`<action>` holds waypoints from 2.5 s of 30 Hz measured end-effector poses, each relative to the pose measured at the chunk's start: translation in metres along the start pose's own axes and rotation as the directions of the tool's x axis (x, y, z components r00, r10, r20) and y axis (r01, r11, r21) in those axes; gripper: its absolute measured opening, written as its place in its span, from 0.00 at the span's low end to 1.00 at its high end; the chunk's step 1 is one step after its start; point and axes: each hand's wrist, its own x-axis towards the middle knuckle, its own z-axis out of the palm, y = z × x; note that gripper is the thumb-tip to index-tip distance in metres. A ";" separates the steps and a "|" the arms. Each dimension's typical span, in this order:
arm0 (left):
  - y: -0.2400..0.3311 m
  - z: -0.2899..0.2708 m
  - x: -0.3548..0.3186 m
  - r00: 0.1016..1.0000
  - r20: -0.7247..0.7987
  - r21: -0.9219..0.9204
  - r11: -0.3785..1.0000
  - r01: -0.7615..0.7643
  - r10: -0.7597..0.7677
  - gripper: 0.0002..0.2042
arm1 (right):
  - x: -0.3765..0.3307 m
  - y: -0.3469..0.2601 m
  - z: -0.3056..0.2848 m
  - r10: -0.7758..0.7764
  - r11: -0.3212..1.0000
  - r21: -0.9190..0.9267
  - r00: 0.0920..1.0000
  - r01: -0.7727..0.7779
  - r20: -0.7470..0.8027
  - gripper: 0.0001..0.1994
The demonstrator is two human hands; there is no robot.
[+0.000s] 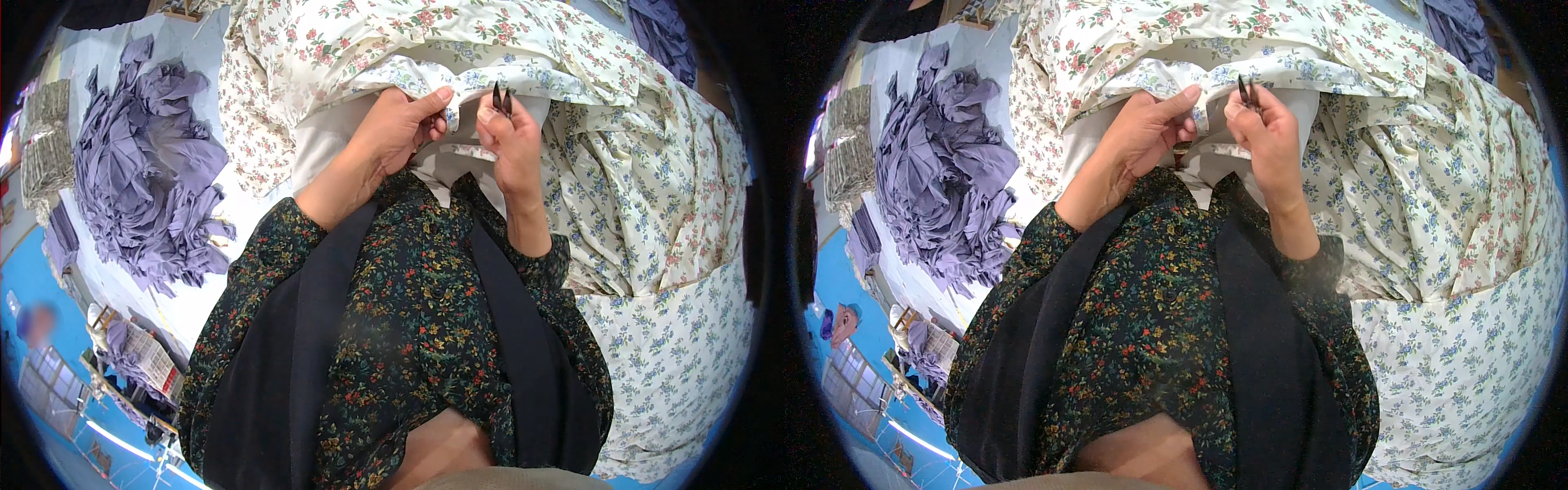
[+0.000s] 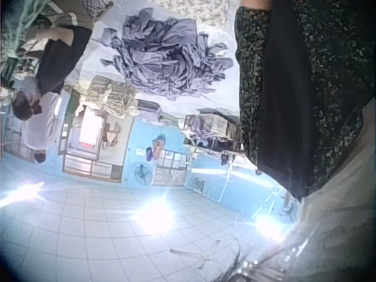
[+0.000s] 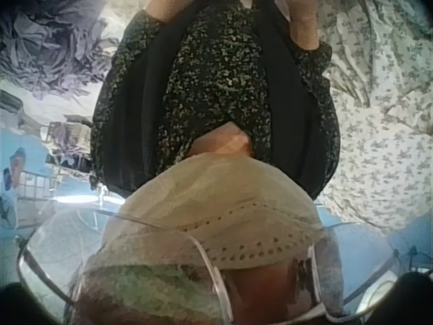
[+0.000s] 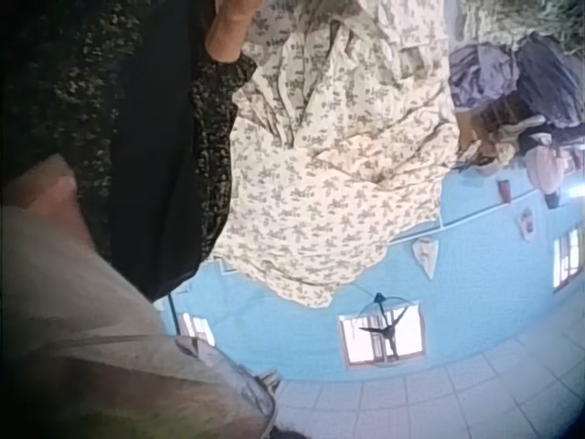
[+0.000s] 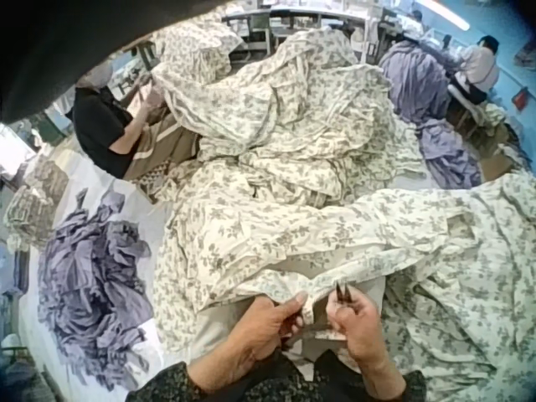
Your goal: Manually trim excess threads from floral-patterned garments using small snips.
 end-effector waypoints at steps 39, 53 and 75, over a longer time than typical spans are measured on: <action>0.022 -0.010 -0.012 0.961 0.049 0.573 0.781 -0.250 0.272 0.19 | -0.012 -0.006 0.017 0.091 0.988 -0.116 0.989 -0.105 -0.119 0.07; 0.041 -0.020 -0.046 0.832 0.422 0.859 0.133 -0.494 0.361 0.08 | -0.018 -0.020 0.015 0.191 0.980 -0.030 0.969 -0.198 -0.154 0.08; 0.025 -0.024 -0.014 0.982 0.045 0.085 0.979 -0.186 0.183 0.08 | 0.007 -0.015 0.041 -0.623 -0.054 -0.927 0.713 0.371 0.321 0.10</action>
